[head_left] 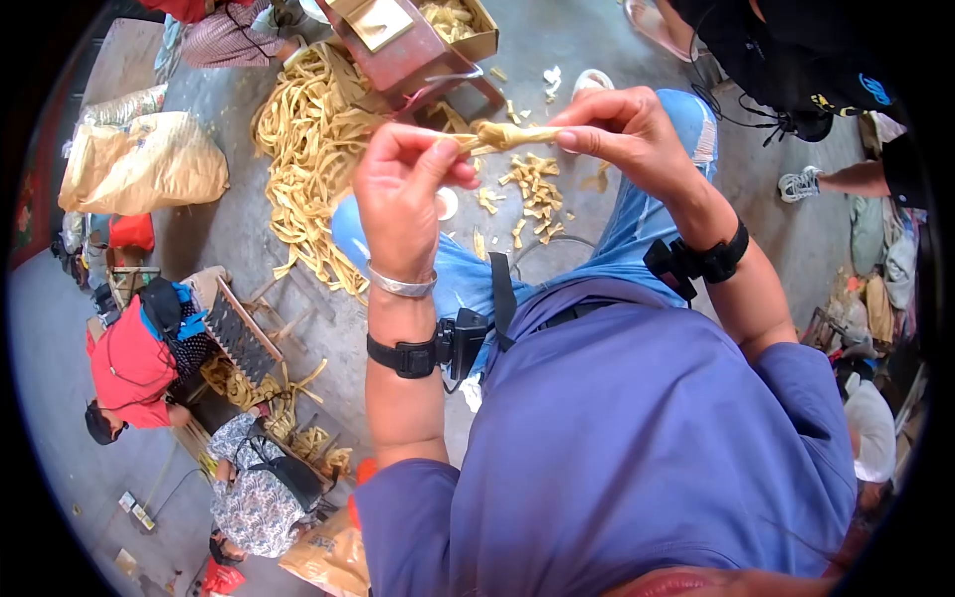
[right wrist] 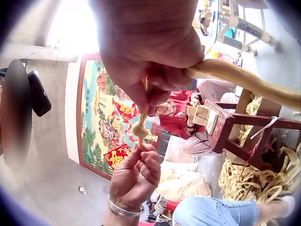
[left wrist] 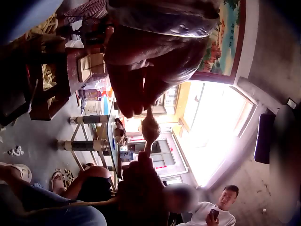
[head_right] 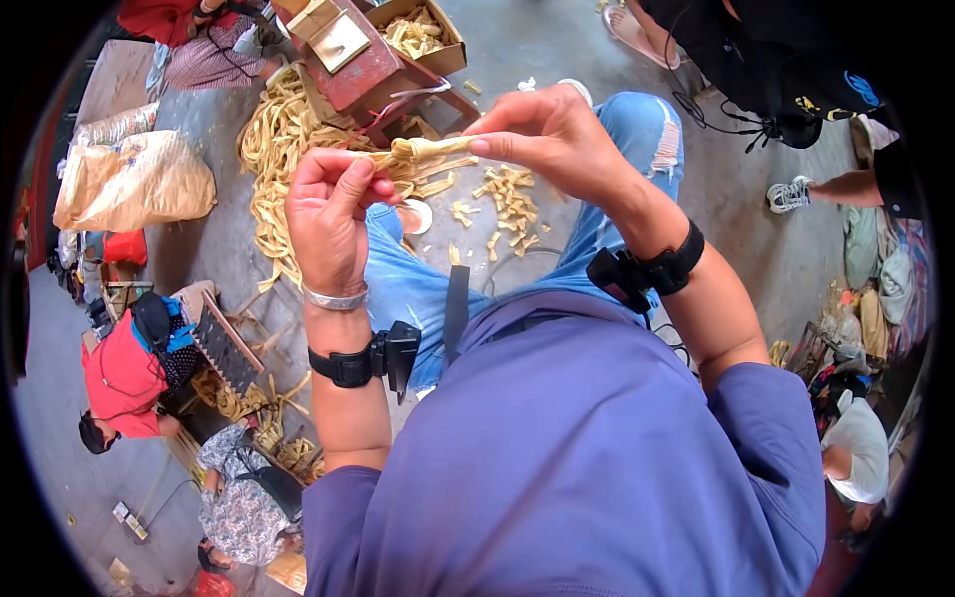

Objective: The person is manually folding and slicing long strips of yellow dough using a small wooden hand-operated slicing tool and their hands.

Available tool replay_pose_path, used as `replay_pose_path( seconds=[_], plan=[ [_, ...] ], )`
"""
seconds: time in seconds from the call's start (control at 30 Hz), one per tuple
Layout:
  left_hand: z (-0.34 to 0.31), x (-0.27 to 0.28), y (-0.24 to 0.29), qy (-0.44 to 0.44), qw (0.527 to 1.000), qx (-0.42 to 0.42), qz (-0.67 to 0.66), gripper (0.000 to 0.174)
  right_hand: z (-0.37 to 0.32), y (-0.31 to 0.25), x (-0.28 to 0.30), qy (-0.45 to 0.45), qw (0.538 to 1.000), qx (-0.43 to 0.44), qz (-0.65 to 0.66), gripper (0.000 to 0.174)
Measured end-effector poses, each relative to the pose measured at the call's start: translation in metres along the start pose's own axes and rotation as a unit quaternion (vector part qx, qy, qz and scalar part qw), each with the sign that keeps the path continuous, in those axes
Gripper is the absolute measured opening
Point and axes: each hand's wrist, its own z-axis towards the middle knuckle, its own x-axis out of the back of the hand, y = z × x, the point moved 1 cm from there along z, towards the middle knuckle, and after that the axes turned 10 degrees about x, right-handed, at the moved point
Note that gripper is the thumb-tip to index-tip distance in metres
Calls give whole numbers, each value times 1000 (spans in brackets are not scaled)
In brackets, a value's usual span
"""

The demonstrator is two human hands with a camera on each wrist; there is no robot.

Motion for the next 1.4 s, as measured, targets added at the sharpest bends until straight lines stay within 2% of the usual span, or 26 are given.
replay_pose_path(
  seconds=[0.03,0.13,0.17,0.2,0.27,0.3,0.4,0.53,0.63,0.67,0.73,0.83,0.9,0.93,1.0,1.03,1.1,1.17,1.2,1.27,1.33,1.37,1.4],
  plan=[
    [3,6,-1,-8,999,13,41,13,1,0,0,-1,1000,4,-15,16],
    [15,-1,10,-16,991,-65,117,25,7,-1,-5,-4,996,48,-72,13],
    [17,-1,16,-73,986,-2,151,33,10,-1,-7,-13,994,67,-91,13],
    [21,-6,20,-119,977,10,177,28,13,-1,-9,-22,990,85,-111,13],
    [27,-11,23,-180,958,101,200,23,20,-3,-13,-24,985,101,-139,12],
    [29,-12,23,-129,970,118,168,14,24,-5,-13,-25,981,105,-160,11],
    [35,4,21,-79,986,120,87,14,39,-2,-7,-26,977,112,-178,11],
    [46,22,15,-52,988,121,81,16,56,15,-2,-29,986,69,-150,11],
    [68,31,21,-52,994,93,23,19,85,26,-6,-1,989,49,-141,14],
    [72,29,27,-25,997,72,17,24,99,26,-5,1,991,32,-131,16],
    [81,26,47,25,999,38,27,24,125,32,-1,-3,990,85,-116,16],
    [100,54,45,71,995,-10,68,24,147,40,-3,-38,993,47,-98,19],
    [108,63,42,87,993,-11,74,24,157,47,-12,-78,993,28,-82,26],
    [112,65,41,95,992,-9,77,25,163,39,-16,-114,983,33,-139,22],
    [123,66,36,152,986,-23,62,21,175,54,-25,-117,966,149,-177,18],
    [127,69,30,173,984,-29,32,21,177,53,-29,-112,975,96,-166,15],
    [134,80,21,207,978,-11,-10,22,181,57,-29,-126,976,66,-167,14],
    [143,87,13,178,983,4,-40,21,187,64,-28,-134,977,36,-163,13],
    [150,89,9,160,985,10,-57,21,190,68,-27,-132,977,58,-159,13],
    [163,104,16,42,989,70,-120,31,198,78,-25,-126,975,102,-154,13],
    [167,109,30,-82,981,131,-115,35,210,80,-24,-144,966,132,-172,14],
    [171,105,36,-62,981,176,-48,31,215,81,-24,-152,961,145,-180,14],
    [175,105,34,-48,983,173,-30,28,220,81,-23,-152,961,147,-179,14]
  ],
)
